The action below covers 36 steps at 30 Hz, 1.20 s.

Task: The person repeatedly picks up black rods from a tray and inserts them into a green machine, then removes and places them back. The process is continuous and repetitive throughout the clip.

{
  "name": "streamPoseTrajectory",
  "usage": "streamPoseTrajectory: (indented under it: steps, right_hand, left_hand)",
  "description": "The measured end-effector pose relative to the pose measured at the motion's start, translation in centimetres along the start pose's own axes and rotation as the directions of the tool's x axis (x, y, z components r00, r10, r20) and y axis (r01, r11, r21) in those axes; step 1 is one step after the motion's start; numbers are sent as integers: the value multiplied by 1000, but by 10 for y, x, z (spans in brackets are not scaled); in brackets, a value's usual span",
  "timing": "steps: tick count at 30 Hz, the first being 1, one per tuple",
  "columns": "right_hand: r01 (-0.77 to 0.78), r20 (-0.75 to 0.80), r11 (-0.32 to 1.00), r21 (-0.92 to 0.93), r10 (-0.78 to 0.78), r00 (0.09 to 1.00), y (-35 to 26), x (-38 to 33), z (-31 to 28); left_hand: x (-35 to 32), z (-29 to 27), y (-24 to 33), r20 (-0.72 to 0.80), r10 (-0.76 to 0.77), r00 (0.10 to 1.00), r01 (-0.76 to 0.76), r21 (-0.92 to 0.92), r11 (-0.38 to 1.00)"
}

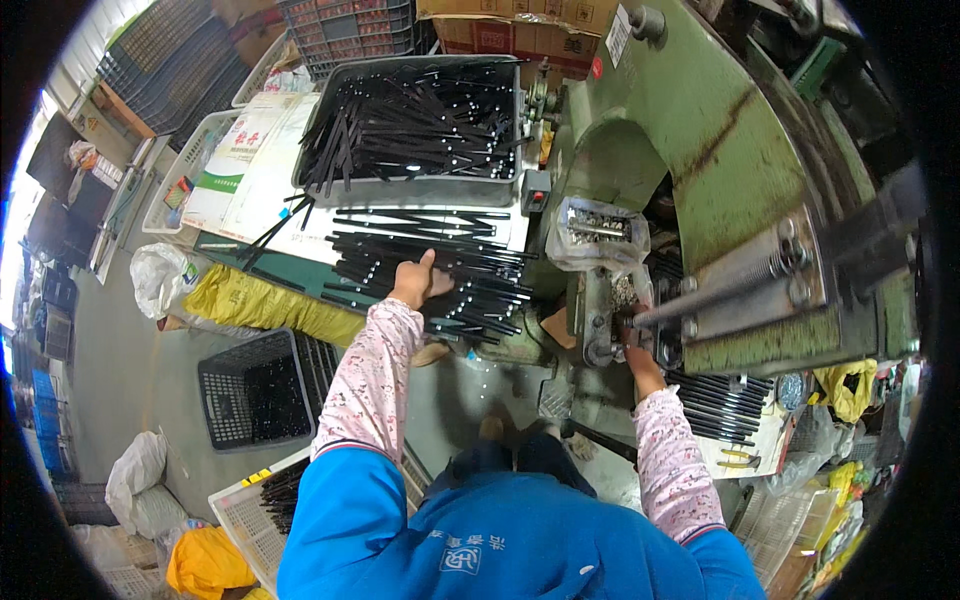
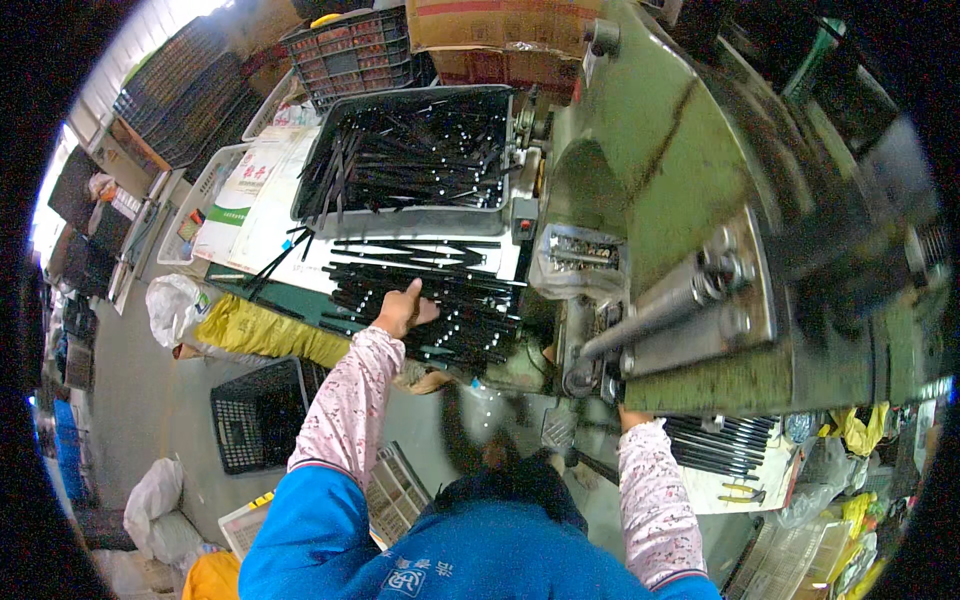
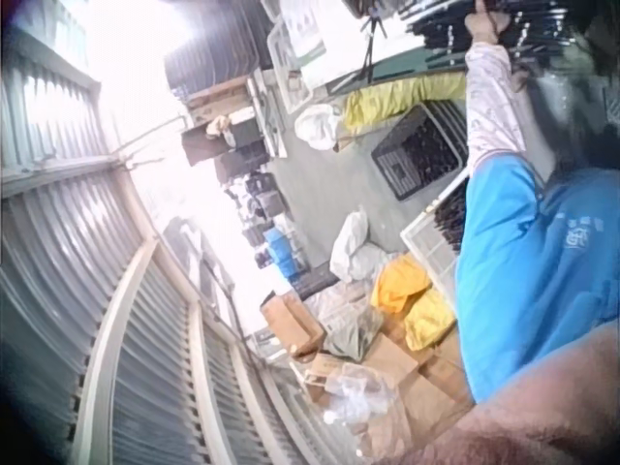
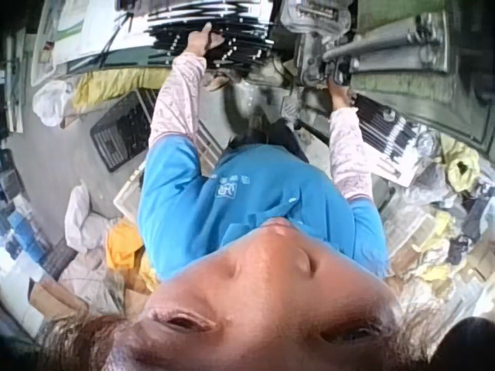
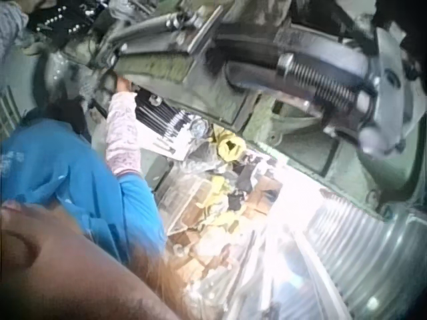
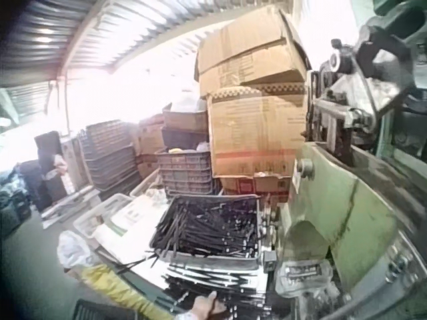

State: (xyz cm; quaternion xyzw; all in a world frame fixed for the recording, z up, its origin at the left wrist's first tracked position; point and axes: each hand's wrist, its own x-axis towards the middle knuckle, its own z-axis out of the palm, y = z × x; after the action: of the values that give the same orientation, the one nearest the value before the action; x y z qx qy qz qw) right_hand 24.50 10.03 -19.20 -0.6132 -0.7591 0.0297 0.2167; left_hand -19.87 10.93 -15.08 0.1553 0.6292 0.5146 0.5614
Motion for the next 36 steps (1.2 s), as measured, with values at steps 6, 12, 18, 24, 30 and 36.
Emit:
streamPoseTrajectory:
  steps: [6,12,18,24,30,36]
  right_hand:
    - [-166,-12,938,303,178,984,-23,14,-23]
    - [-130,-47,887,444,167,985,-38,13,-40]
    - [-159,-26,901,403,185,982,-22,-13,-35]
    - [-83,-29,965,249,93,995,-12,-24,-37]
    - [-23,-96,968,251,48,994,-24,-34,-69]
    - [172,-225,865,472,-71,972,-105,-88,-151]
  left_hand:
    - [21,77,95,325,597,733,-418,908,19]
    - [105,124,110,462,689,559,-280,887,-367]
    - [69,105,97,745,572,344,-391,668,-634]
    - [-53,81,124,746,661,81,-709,509,-488]
    - [-204,83,133,841,473,263,-964,216,152]
    - [-252,60,72,849,84,522,-832,486,267]
